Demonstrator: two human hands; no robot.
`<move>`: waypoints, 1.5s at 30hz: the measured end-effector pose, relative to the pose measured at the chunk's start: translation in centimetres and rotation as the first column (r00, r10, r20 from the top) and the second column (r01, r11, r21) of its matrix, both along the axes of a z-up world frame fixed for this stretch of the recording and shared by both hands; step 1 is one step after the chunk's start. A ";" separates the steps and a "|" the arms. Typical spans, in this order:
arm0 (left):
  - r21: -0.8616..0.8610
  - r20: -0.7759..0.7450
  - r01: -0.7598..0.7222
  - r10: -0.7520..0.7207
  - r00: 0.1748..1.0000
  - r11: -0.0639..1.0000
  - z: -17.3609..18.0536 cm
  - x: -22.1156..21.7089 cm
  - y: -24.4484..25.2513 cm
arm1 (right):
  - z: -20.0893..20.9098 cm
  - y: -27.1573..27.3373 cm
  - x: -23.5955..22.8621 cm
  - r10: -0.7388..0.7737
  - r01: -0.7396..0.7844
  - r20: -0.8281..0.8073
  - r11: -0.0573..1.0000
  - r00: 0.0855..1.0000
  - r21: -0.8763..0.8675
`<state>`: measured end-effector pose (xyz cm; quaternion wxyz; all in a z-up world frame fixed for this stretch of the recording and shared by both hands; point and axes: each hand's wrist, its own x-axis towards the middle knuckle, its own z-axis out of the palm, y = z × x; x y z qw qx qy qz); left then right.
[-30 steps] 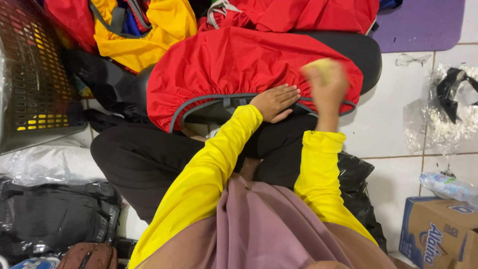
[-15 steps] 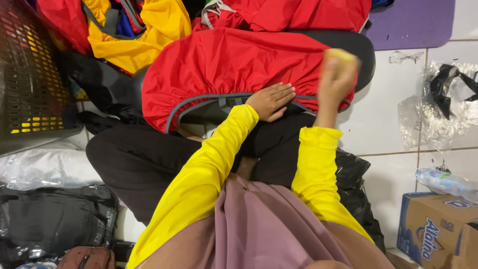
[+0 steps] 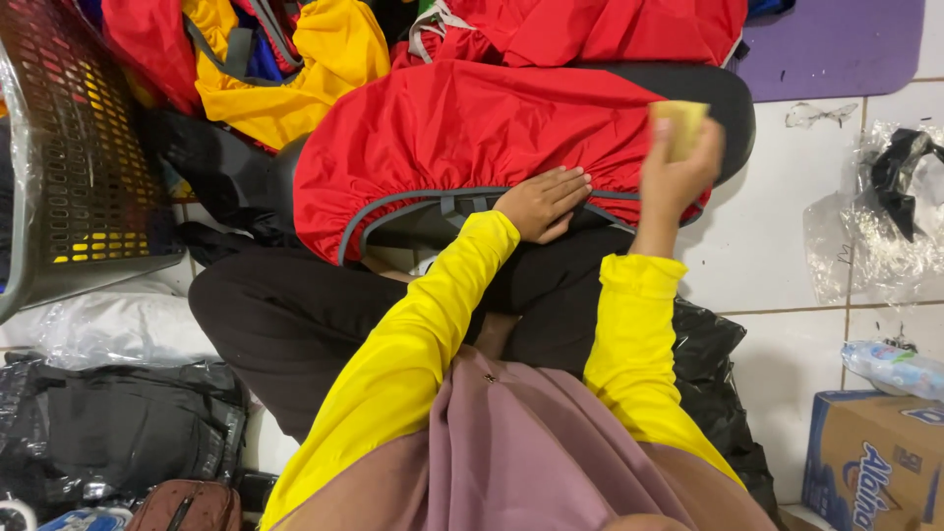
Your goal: Cleaning a red fabric cover using a small sponge and folding it while sitting on the floor.
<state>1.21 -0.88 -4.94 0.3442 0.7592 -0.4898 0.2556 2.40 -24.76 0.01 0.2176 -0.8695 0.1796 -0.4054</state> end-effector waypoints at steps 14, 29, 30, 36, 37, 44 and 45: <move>0.514 -0.054 0.068 -0.047 0.997 0.855 1.8 -0.9 1.3 | 3.0 3.5 2.1 0.081 -0.081 0.005 0.996 0.997 -0.025; 0.425 0.173 -0.297 0.245 0.954 0.855 0.4 -2.4 12.0 | 0.1 4.1 5.2 -0.035 -0.011 -0.331 0.991 0.943 -0.137; 0.428 0.169 -0.296 0.246 0.954 0.854 0.4 -2.8 12.0 | 0.3 3.8 4.6 -0.032 -0.014 -0.336 0.991 0.941 -0.134; 0.402 0.179 -0.290 0.237 0.955 0.868 0.8 -2.3 12.1 | 5.1 12.4 2.4 0.413 -0.412 0.000 0.908 0.911 0.073; 0.377 0.186 -0.288 0.233 0.955 0.880 0.4 -2.4 12.1 | 5.1 14.4 1.8 0.670 -0.673 -0.172 0.738 0.722 0.053; 0.369 0.141 -0.301 0.268 0.953 0.879 -0.1 -2.6 12.1 | -0.7 11.8 7.5 0.318 -0.496 -0.470 0.806 0.823 -0.323; 0.366 0.136 -0.312 0.281 0.950 0.877 0.0 -2.6 12.2 | -0.7 10.3 7.8 0.327 -0.508 -0.475 0.798 0.817 -0.325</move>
